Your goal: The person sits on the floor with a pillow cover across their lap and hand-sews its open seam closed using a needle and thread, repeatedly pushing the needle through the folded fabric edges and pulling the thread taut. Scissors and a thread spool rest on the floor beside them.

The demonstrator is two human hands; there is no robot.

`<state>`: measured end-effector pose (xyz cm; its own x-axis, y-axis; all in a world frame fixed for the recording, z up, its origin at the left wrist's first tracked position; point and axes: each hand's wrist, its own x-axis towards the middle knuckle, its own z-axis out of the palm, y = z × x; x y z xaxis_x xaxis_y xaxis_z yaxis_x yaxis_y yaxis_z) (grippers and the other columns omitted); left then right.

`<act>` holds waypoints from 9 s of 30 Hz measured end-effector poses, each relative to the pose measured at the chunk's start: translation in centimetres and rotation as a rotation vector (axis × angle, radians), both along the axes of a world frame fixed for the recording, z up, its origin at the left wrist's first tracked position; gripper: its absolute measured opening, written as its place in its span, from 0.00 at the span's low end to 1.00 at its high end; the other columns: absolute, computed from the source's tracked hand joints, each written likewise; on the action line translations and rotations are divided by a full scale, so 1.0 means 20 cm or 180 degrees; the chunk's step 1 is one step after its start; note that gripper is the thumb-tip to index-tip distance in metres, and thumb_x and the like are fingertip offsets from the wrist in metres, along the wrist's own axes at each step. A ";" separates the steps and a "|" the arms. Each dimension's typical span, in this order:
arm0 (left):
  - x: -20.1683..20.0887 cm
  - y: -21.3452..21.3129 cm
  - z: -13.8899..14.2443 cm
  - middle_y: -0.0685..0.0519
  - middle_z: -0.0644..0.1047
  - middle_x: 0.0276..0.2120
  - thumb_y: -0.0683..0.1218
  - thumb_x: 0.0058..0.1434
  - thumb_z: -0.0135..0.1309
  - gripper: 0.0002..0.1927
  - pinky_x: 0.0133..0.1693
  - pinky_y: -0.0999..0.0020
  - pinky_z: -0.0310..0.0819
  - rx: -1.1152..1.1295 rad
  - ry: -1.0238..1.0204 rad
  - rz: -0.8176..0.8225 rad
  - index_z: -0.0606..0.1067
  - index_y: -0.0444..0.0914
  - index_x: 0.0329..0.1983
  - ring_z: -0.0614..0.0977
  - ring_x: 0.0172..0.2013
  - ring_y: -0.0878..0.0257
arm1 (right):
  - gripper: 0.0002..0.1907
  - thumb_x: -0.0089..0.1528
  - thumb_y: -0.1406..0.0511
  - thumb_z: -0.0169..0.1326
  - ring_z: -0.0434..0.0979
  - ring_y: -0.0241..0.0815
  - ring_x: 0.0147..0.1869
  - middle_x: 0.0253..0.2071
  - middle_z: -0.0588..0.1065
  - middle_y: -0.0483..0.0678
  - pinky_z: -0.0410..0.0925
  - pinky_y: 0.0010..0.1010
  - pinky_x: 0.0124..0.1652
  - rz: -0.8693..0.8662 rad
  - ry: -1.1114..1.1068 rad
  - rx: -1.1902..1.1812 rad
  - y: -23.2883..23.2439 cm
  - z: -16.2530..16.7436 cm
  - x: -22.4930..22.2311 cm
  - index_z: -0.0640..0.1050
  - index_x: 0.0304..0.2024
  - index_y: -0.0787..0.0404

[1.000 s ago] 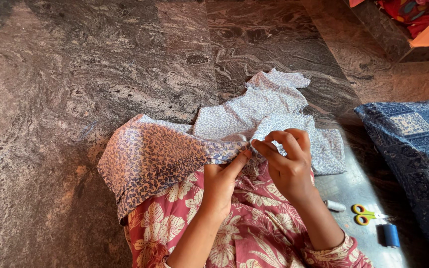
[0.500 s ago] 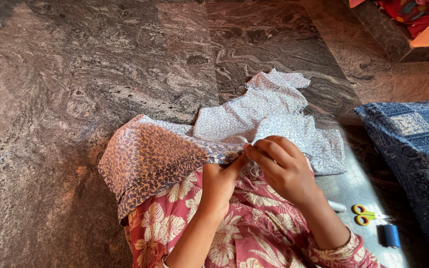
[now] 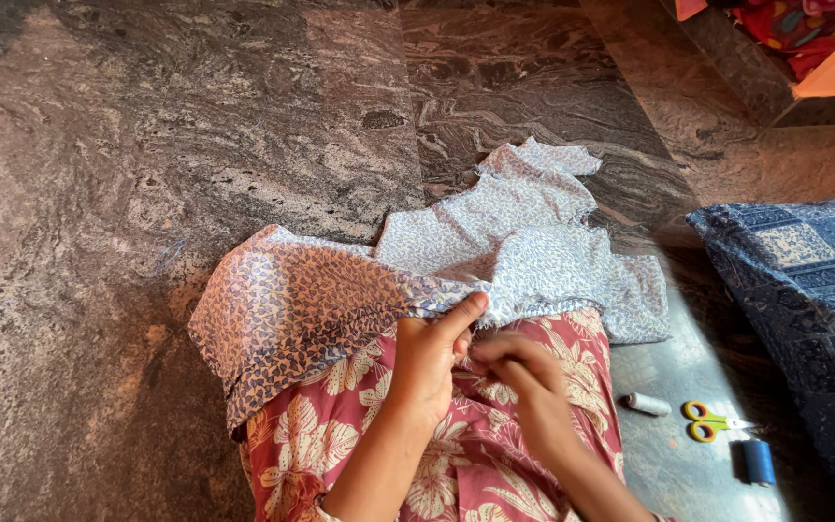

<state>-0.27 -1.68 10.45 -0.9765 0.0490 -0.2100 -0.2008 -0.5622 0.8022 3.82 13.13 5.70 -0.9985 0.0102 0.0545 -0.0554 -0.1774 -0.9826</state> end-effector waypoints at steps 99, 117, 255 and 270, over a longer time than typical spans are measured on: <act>0.04 -0.01 0.04 0.57 0.80 0.34 0.41 0.59 0.63 0.10 0.28 0.72 0.71 0.0294 0.0362 0.0106 0.78 0.37 0.44 0.78 0.31 0.71 | 0.01 0.67 0.74 0.54 0.79 0.37 0.37 0.35 0.79 0.51 0.73 0.30 0.40 -0.0266 0.0410 -0.0602 -0.09 -0.09 -0.15 0.76 0.40 0.69; 0.02 0.01 -0.02 0.60 0.78 0.31 0.42 0.56 0.66 0.11 0.32 0.73 0.65 0.0083 0.0397 0.0147 0.79 0.38 0.41 0.72 0.28 0.73 | 0.04 0.65 0.76 0.54 0.76 0.34 0.35 0.38 0.79 0.53 0.66 0.24 0.31 -0.0574 0.0570 -0.0975 -0.07 -0.08 -0.18 0.76 0.43 0.70; 0.03 -0.02 -0.02 0.60 0.79 0.27 0.46 0.53 0.67 0.10 0.21 0.75 0.58 -0.0160 0.0194 0.0072 0.80 0.38 0.35 0.68 0.19 0.73 | 0.08 0.59 0.78 0.48 0.81 0.45 0.51 0.45 0.80 0.49 0.78 0.31 0.51 -0.1055 0.0510 -0.4273 1.18 -0.14 -0.07 0.76 0.40 0.69; 0.06 -0.03 -0.25 0.62 0.73 0.20 0.48 0.58 0.67 0.12 0.24 0.73 0.58 -0.0323 0.0403 -0.0527 0.74 0.43 0.25 0.67 0.20 0.72 | 0.32 0.57 0.63 0.62 0.81 0.44 0.50 0.52 0.79 0.49 0.74 0.35 0.48 0.1983 -0.0700 0.2401 0.42 -0.29 0.02 0.71 0.64 0.59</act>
<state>0.83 -2.28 5.51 -0.9757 0.1956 -0.0983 -0.1777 -0.4451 0.8777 4.19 21.54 -0.06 -0.8025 -0.4792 -0.3554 0.0317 0.5607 -0.8274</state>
